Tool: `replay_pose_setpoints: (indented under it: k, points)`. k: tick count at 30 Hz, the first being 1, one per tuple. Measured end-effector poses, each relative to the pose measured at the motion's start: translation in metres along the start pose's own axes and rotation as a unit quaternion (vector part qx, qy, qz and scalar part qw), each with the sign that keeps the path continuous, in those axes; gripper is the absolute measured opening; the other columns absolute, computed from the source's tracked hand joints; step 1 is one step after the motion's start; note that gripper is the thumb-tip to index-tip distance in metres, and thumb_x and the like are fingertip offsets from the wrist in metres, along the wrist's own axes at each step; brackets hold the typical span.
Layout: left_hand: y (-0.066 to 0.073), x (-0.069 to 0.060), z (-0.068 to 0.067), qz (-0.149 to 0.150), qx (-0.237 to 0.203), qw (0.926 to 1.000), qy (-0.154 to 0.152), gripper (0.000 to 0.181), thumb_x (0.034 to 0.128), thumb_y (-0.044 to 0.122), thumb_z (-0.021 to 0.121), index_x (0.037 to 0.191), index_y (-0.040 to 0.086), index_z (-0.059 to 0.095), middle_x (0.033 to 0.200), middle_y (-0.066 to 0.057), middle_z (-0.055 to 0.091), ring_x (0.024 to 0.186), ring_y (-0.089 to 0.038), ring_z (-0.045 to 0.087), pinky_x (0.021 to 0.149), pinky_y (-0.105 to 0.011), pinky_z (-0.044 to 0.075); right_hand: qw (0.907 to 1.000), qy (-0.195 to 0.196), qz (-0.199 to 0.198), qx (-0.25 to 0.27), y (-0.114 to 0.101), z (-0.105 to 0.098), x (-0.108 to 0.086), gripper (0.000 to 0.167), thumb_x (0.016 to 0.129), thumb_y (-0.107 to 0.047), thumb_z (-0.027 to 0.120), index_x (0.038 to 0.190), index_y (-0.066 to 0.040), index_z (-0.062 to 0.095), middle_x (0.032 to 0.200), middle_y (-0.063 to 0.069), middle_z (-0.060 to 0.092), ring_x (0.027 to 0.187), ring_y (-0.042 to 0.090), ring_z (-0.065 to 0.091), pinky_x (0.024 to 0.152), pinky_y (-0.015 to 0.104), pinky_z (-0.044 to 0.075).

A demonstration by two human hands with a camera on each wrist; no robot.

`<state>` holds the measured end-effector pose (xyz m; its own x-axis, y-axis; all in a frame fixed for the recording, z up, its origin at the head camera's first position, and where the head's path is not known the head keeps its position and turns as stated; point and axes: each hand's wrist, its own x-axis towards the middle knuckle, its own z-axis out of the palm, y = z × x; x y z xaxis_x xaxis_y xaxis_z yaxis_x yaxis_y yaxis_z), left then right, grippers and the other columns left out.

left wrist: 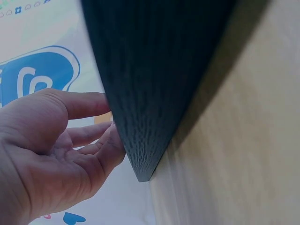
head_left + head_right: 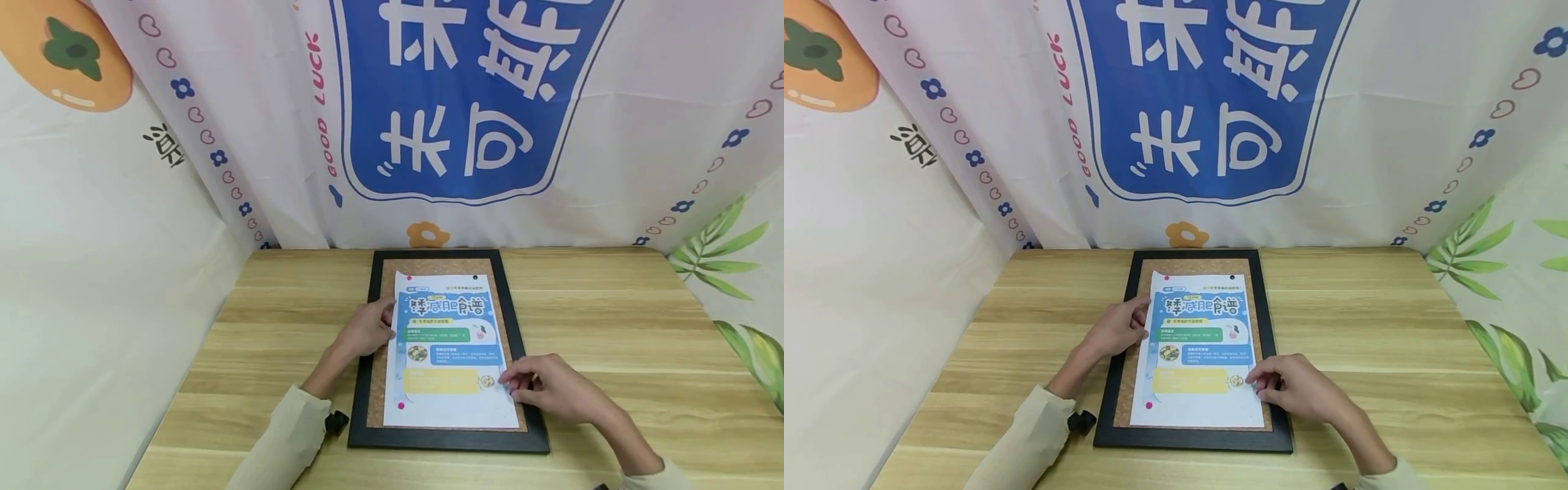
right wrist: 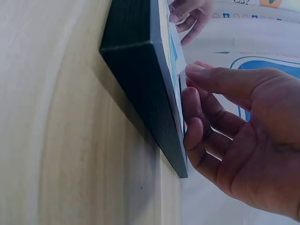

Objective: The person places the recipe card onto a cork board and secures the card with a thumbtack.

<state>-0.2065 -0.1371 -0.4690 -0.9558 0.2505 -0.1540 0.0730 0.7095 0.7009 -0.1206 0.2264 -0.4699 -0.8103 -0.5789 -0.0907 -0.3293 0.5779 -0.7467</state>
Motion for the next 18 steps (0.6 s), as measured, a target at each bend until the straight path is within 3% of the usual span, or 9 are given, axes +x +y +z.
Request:
replay_pose_setpoints:
  k: [18]
  points:
    - [-0.001,0.001,0.0,0.004,0.005,1.0,0.001,0.07,0.0938,-0.008,0.074,0.159,0.003,0.049,0.1,-0.009,0.064,0.084,-0.021,0.063,0.066,-0.028,0.053,0.9986,-0.026,0.013,0.043,-0.008,0.015,0.0,0.018,0.096,-0.011,0.08,0.114,-0.013,0.079,0.091,-0.01,0.07,0.08,0.001,0.06,0.07,0.022,0.054]
